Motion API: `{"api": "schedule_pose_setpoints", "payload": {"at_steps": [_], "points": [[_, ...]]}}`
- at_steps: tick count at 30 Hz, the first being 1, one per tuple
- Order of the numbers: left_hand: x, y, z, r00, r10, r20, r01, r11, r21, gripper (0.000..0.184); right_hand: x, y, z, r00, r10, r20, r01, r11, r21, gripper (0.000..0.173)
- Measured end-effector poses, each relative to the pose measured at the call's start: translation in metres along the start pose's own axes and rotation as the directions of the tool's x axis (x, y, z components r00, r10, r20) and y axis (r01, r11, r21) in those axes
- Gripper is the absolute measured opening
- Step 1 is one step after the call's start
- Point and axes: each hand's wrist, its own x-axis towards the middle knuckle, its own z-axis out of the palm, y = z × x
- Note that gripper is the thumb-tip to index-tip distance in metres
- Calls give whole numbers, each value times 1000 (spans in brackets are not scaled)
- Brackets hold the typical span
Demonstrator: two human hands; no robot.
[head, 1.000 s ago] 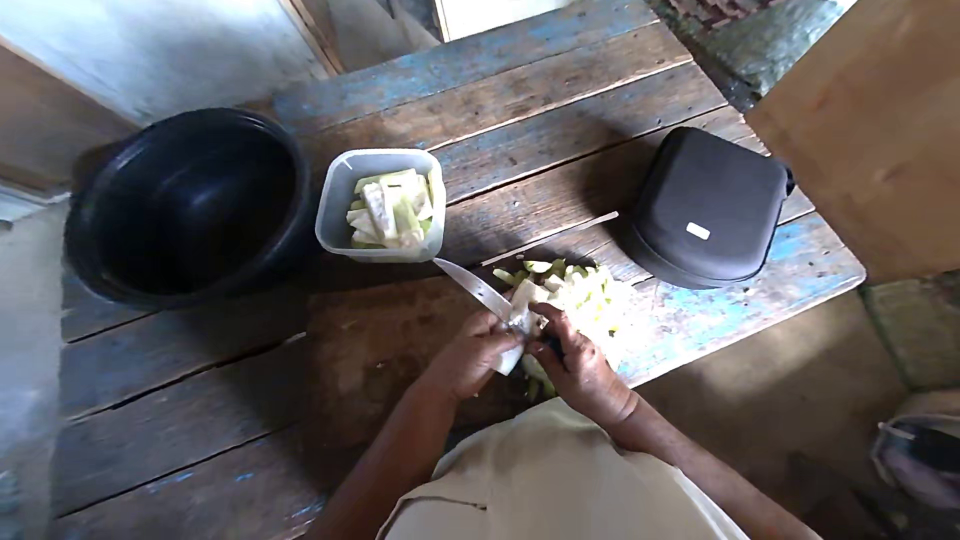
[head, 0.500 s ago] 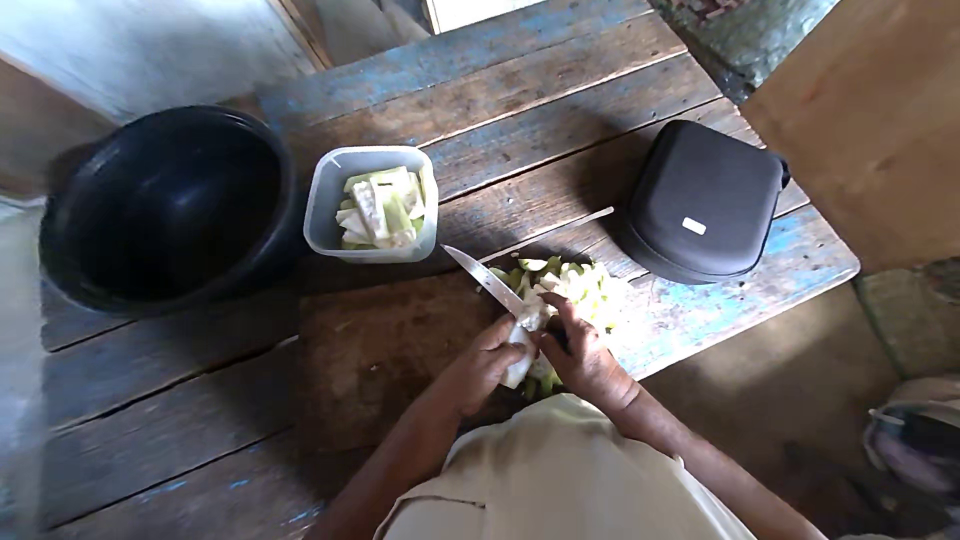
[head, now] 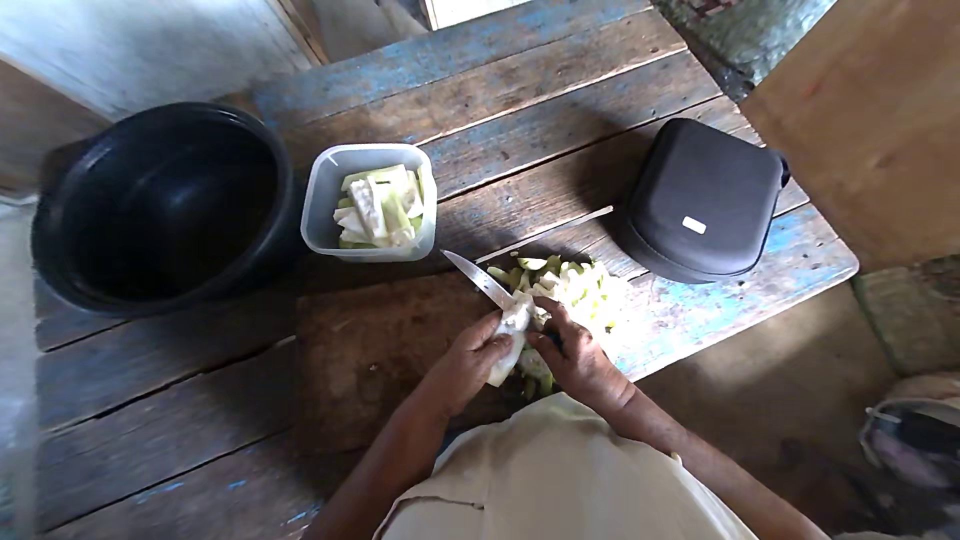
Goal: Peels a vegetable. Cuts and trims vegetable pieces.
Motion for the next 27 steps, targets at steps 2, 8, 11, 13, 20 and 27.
{"api": "schedule_pose_setpoints", "payload": {"at_steps": [2,8,11,13,20,27], "points": [[-2,-3,6,1000,1,-14,-1,1000,-15,36,1,-3,0,999,39,6,-39,999,-14,48],[-14,-9,26,995,89,-45,-81,984,162,46,9,-4,-11,990,137,23,-139,968,210,32],[-16,-11,20,991,64,-121,-64,998,0,42,10,-3,-29,940,238,244,-329,825,460,29],[-16,-8,14,990,26,-139,-48,986,-158,35,8,-4,-34,910,288,298,-399,805,439,30],[-11,-7,15,988,54,-145,-77,985,-156,29,-13,-18,-27,994,43,103,-63,979,195,51],[-11,-7,33,981,100,-163,-123,983,-136,35,-15,-19,-14,995,2,96,-33,945,324,56]]}}
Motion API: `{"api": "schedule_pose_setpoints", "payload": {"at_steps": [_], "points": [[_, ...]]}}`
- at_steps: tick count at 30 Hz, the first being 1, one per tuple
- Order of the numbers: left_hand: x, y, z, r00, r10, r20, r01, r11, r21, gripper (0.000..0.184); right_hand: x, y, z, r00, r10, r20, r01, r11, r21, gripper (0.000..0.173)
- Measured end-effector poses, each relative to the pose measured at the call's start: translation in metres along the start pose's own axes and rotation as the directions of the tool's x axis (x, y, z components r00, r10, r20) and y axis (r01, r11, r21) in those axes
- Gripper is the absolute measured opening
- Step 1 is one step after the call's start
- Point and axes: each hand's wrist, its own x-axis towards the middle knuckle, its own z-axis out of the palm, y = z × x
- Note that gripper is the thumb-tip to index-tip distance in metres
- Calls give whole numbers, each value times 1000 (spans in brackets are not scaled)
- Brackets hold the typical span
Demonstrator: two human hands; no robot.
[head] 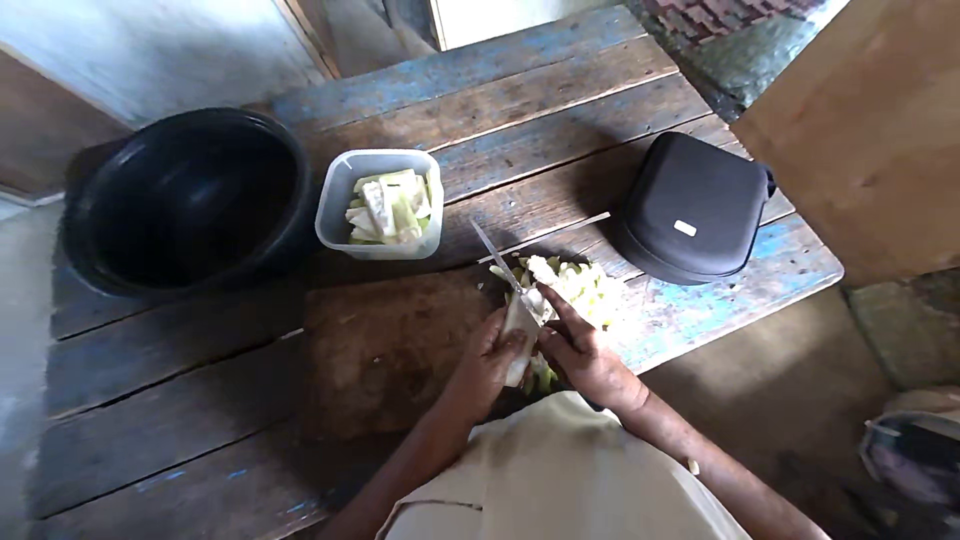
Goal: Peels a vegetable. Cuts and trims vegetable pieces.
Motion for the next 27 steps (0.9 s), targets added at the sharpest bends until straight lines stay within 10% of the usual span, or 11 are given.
{"api": "schedule_pose_setpoints", "payload": {"at_steps": [10,18,22,27], "points": [[8,-20,-1,953,299,38,-298,912,281,34,-1,1,3,995,81,50,-88,983,160,59],[-4,-14,3,959,275,65,-273,845,459,40,15,4,-4,981,168,-94,-175,982,-70,36],[-5,-5,-10,975,218,-50,-198,944,263,39,18,6,-29,964,263,31,-264,941,211,38],[1,-4,-18,986,148,-76,-148,989,-5,37,19,-2,-24,978,199,-62,-197,980,41,25]]}}
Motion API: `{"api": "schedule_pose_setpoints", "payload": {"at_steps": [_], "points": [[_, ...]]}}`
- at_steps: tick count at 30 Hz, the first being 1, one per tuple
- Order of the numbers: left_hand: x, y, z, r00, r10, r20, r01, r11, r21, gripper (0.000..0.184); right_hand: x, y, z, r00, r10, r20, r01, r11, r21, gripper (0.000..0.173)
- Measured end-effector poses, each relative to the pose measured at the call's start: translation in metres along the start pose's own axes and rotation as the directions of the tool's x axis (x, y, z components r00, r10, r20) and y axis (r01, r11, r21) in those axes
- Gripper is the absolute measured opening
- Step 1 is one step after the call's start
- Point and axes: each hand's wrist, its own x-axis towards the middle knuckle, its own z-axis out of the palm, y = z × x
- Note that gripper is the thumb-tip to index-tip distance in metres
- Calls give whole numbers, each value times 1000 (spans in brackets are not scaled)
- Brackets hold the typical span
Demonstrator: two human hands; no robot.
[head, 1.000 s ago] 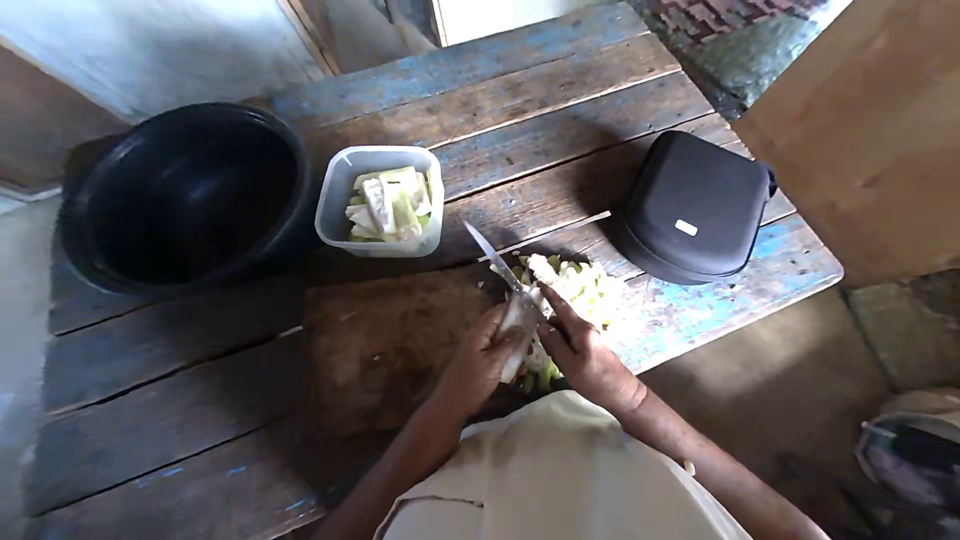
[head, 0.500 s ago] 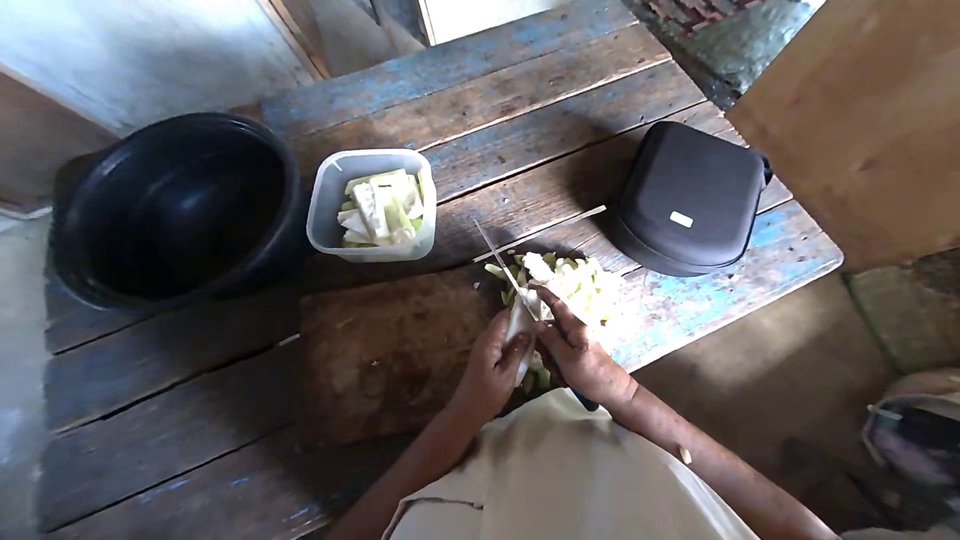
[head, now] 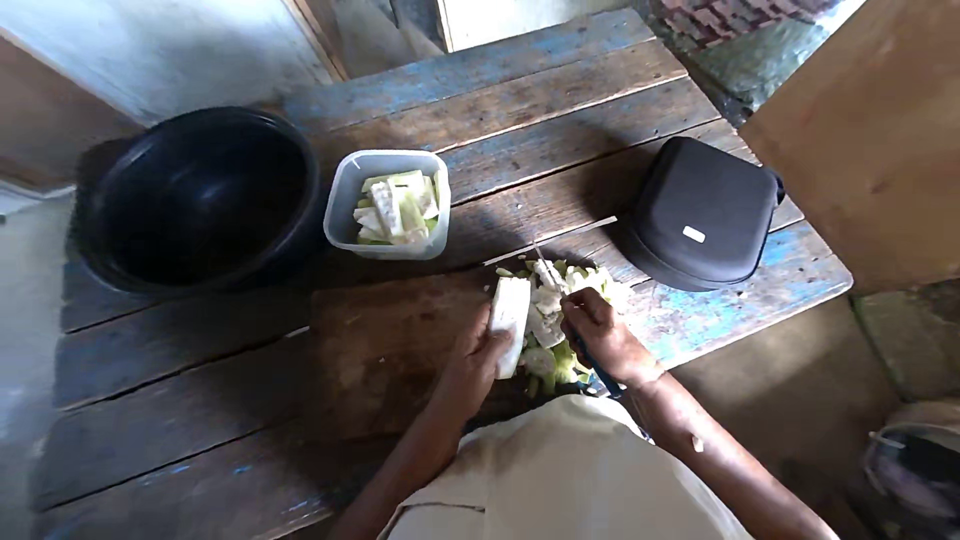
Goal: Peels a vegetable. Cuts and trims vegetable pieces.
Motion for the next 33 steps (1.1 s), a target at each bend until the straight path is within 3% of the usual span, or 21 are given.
{"api": "schedule_pose_setpoints", "payload": {"at_steps": [3,5,9,17,19,21,24,27,29,33], "points": [[2,-3,3,1000,0,-8,0,997,81,39,-8,-7,9,988,-138,67,134,989,60,50],[2,-4,10,1000,28,-1,-28,984,174,41,-12,-12,18,981,-135,140,120,987,108,57],[-1,-13,20,991,129,19,-129,942,309,48,-8,-7,25,986,-88,142,68,988,140,56],[-5,-17,17,987,118,113,-161,822,546,50,2,-2,21,998,-53,20,52,998,30,40],[-7,-12,14,985,125,122,-171,841,514,48,8,3,14,1000,-12,17,11,998,59,37],[-5,-3,11,993,93,74,-113,930,351,46,12,5,2,997,50,58,-56,992,111,38],[-1,2,4,997,63,34,-67,984,163,40,10,1,-1,996,89,30,-89,996,-3,33],[4,1,2,998,58,1,-58,993,101,33,1,-4,0,998,-59,20,58,997,46,51],[7,-1,3,999,29,-25,-25,991,132,33,-6,-9,4,983,-176,43,170,978,119,49],[5,-4,12,1000,0,-4,0,988,157,37,-9,-13,16,975,-173,136,163,983,83,60]]}}
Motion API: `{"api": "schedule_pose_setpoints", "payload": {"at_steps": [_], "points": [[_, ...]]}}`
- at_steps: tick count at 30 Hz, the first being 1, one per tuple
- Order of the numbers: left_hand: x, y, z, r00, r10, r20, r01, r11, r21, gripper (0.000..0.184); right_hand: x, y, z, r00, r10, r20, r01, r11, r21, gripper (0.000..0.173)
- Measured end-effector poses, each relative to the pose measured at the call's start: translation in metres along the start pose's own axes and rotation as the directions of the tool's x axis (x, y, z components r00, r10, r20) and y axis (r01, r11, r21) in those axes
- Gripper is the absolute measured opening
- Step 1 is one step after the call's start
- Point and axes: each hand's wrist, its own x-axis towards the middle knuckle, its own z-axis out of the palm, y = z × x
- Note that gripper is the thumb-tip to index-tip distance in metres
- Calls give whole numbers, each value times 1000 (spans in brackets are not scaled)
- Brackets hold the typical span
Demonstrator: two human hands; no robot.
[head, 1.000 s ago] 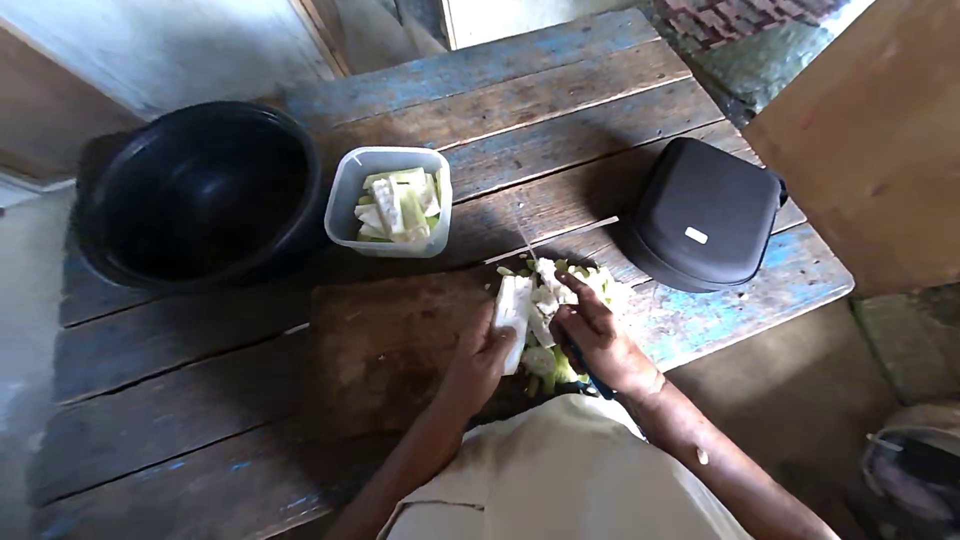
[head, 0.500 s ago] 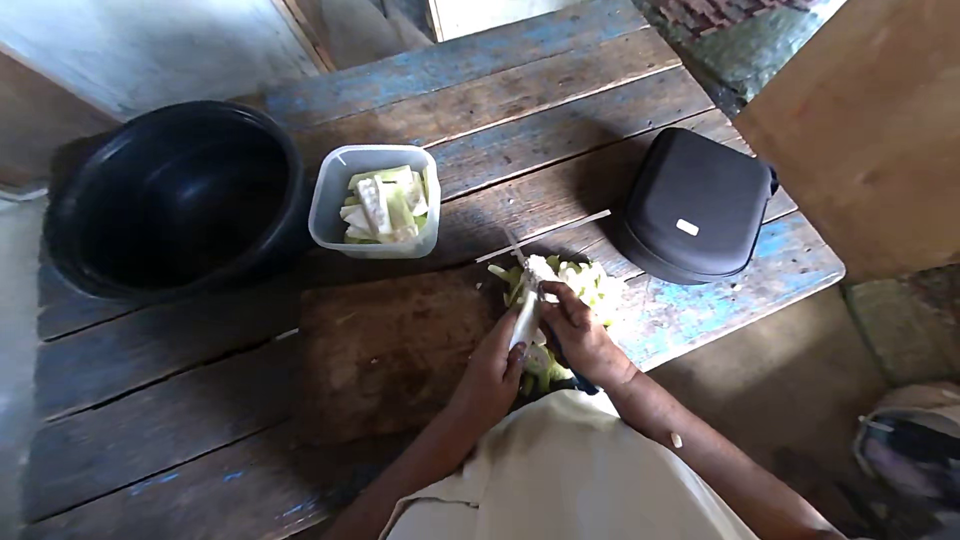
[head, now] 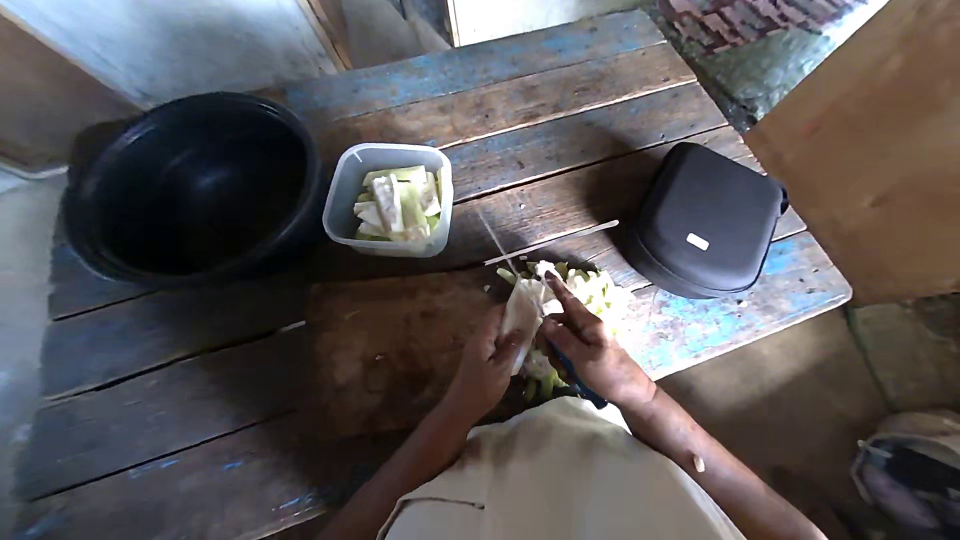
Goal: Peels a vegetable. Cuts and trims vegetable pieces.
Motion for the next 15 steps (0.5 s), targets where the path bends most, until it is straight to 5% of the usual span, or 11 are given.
{"api": "schedule_pose_setpoints", "payload": {"at_steps": [6,15], "points": [[-3,-12,4,996,86,6,-86,982,166,42,6,11,1,999,51,10,-52,989,136,52],[-13,-12,6,979,177,102,-200,934,296,43,12,16,-5,979,155,-132,-148,987,60,34]]}}
